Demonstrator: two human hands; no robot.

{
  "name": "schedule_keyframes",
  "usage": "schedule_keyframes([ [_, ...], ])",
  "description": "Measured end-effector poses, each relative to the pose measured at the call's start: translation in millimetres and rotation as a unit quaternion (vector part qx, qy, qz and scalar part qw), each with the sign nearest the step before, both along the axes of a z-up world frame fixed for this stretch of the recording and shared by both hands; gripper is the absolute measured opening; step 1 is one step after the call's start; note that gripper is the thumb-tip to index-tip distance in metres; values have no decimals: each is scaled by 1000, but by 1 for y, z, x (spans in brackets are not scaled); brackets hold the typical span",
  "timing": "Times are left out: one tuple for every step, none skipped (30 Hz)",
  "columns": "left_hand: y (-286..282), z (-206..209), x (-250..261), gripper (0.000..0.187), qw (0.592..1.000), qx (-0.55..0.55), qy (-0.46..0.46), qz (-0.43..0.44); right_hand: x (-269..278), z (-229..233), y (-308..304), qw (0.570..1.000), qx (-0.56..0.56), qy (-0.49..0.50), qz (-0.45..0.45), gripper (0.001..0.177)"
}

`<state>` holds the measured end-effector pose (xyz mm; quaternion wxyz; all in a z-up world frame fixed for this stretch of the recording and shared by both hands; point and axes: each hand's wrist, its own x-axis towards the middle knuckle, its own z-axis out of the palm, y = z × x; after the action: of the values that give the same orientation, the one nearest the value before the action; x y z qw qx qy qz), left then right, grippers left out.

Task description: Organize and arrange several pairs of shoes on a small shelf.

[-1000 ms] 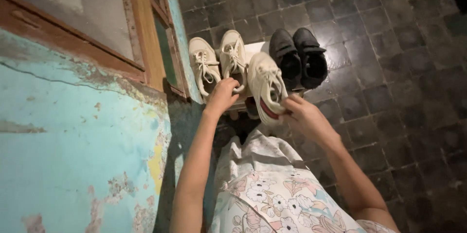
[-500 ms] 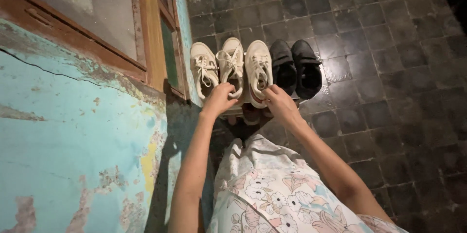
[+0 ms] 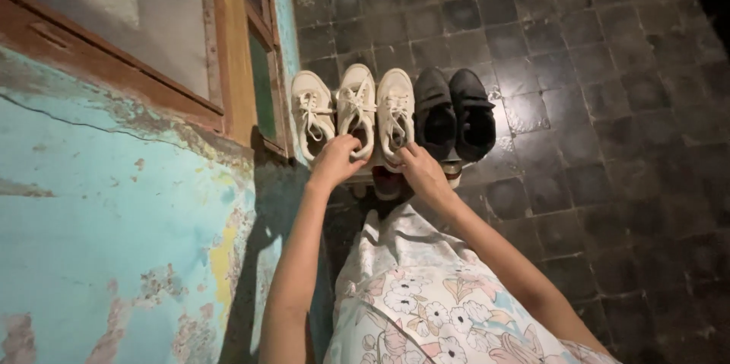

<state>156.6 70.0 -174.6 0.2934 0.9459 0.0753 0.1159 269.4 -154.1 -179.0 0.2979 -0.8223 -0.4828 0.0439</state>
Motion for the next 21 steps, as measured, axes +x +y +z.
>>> schedule_keyframes([
  [-2,3,-1,34,1000,-1,3,-2,-2,4,-2,1000,-1,3,-2,19],
  [-3,7,-1,34,1000,0,26,4,-3,8,-4,1000,-11,9,-1,23],
  [-4,12,-1,34,999,3,49,10,-4,13,-6,1000,-20,15,1,27],
  [-4,11,0,34,999,3,49,9,-5,19,-7,1000,-19,14,0,27],
  [-4,10,0,33,999,5,41,11,-6,25,-7,1000,8,22,11,37],
  [-5,9,-2,33,999,7,35,13,-8,30,-9,999,35,32,23,48],
  [-8,10,-4,33,999,7,36,13,-11,39,-12,999,35,33,23,48],
  [-12,11,-5,34,999,14,23,26,-13,48,-14,998,22,49,11,48],
  [-15,12,-7,35,999,21,11,38,-15,57,-16,998,9,66,0,48],
  [-17,3,-11,35,999,20,11,39,-17,61,-20,998,8,66,0,48],
  [-20,-7,-14,36,998,27,-23,49,-19,64,-24,998,14,63,3,48],
  [-22,-16,-18,36,996,35,-57,59,-20,68,-27,998,20,59,6,49],
  [-29,-9,-21,36,996,34,-57,60,-22,69,-31,998,19,59,6,49],
  [-35,-3,-23,38,992,68,-48,90,-24,69,-35,997,28,64,11,49],
  [-40,4,-26,39,987,103,-39,120,-25,70,-39,997,36,69,17,49],
  [-41,4,-28,39,987,102,-39,121,-26,68,-42,997,35,70,17,49],
  [-41,4,-31,44,982,117,-36,146,-26,67,-45,997,35,66,16,47],
  [-42,4,-34,48,976,132,-32,172,-26,65,-49,997,33,64,17,45],
  [-41,6,-35,48,975,131,-31,175,-27,69,-51,997,32,64,19,45],
  [-41,8,-38,56,974,119,-18,194,-28,73,-52,995,24,93,17,44],
  [-40,10,-41,65,971,106,-6,213,-30,78,-54,992,16,121,15,43],
])
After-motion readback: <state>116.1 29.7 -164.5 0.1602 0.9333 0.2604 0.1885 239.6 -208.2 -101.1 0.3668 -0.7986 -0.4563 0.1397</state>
